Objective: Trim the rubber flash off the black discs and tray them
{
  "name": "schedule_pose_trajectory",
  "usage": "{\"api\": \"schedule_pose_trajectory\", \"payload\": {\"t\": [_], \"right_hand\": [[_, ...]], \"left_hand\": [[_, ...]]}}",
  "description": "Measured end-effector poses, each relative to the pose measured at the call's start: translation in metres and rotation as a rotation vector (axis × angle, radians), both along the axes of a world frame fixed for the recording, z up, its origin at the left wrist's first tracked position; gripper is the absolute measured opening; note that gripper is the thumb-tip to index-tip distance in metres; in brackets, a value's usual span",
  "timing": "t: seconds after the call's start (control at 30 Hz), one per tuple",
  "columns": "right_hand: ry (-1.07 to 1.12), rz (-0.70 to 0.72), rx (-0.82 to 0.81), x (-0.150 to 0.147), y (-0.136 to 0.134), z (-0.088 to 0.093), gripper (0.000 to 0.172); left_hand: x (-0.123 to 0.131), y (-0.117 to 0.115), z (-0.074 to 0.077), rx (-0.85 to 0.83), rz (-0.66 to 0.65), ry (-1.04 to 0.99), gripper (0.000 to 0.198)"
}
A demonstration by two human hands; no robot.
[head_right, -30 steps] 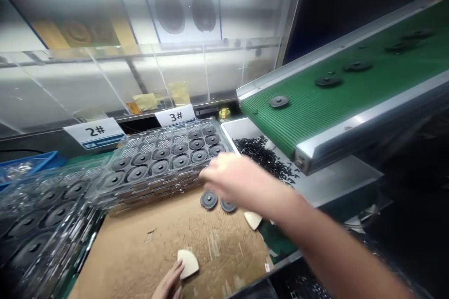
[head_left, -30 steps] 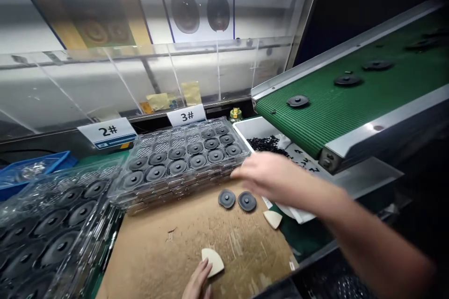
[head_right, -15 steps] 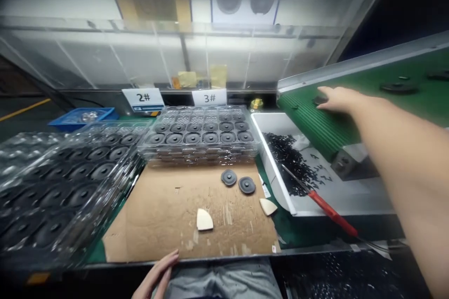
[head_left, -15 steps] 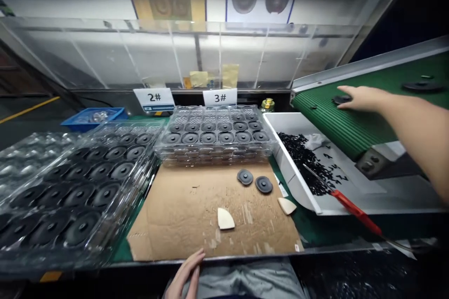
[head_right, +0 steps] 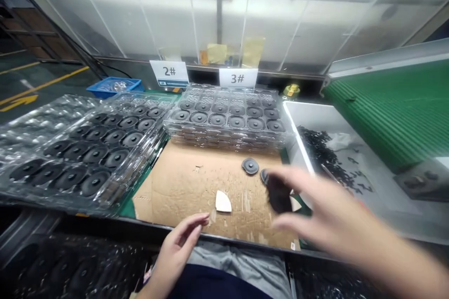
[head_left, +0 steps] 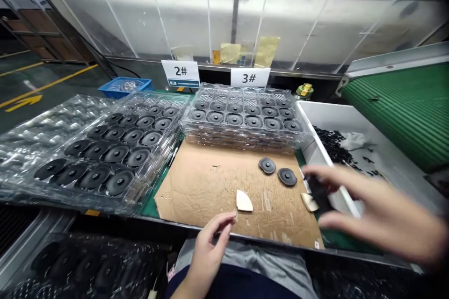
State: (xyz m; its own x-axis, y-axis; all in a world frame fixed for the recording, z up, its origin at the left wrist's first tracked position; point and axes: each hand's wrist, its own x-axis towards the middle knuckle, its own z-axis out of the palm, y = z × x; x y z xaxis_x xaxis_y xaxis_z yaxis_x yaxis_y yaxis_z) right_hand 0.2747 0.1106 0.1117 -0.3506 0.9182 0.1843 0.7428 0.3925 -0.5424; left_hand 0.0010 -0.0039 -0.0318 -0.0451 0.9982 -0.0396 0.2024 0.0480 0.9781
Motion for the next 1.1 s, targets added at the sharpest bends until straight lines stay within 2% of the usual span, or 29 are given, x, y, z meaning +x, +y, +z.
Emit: {"api": "schedule_pose_trajectory", "payload": {"t": [0.03, 0.07, 0.13, 0.2, 0.27, 0.33, 0.43, 0.53, 0.6, 0.67, 0.73, 0.8, 0.9, 1.1], "right_hand": [[0.052, 0.090, -0.177, -0.018, -0.024, -0.028, 0.067], [0.117, 0.119, -0.361, -0.033, -0.045, -0.056, 0.066], [0.350, 0.108, -0.659, -0.054, -0.074, -0.104, 0.063], [0.508, 0.103, -0.806, -0.070, -0.091, -0.138, 0.070], [0.603, 0.044, -0.862, -0.084, -0.099, -0.154, 0.077], [0.640, 0.004, -0.889, -0.098, -0.102, -0.156, 0.076], [0.594, 0.090, -0.878, -0.115, -0.097, -0.147, 0.070], [0.443, 0.142, -0.760, -0.121, -0.083, -0.143, 0.066], [0.241, 0.017, -0.589, -0.119, -0.071, -0.147, 0.057], [0.009, -0.172, -0.349, -0.117, -0.060, -0.158, 0.046], [-0.122, -0.269, -0.161, -0.117, -0.054, -0.173, 0.039], [-0.109, -0.250, -0.101, -0.121, -0.052, -0.187, 0.036], [-0.046, -0.165, -0.089, -0.132, -0.055, -0.196, 0.032], [0.027, 0.007, -0.159, -0.151, -0.063, -0.176, 0.035]], "left_hand": [[0.004, -0.001, 0.004, 0.026, -0.027, 0.001, 0.029], [0.007, -0.001, 0.007, 0.079, -0.079, 0.012, 0.035], [0.011, -0.002, 0.010, 0.247, -0.243, 0.056, 0.050], [0.011, -0.003, 0.011, 0.380, -0.399, 0.105, 0.059], [0.007, -0.002, 0.009, 0.401, -0.436, 0.135, 0.057], [0.000, -0.003, 0.007, 0.354, -0.437, 0.161, 0.055], [-0.014, -0.006, 0.005, 0.277, -0.425, 0.150, 0.054], [-0.026, -0.010, 0.001, 0.166, -0.285, 0.050, 0.052], [-0.035, -0.011, -0.002, 0.024, -0.143, -0.128, 0.052], [-0.044, -0.010, -0.006, -0.141, 0.012, -0.443, 0.056], [-0.055, -0.008, -0.010, -0.281, 0.137, -0.783, 0.060], [-0.067, -0.005, -0.011, -0.373, 0.201, -1.017, 0.062], [-0.079, -0.004, -0.012, -0.429, 0.214, -1.169, 0.059], [-0.082, -0.006, -0.008, -0.396, 0.192, -1.244, 0.054]]}}
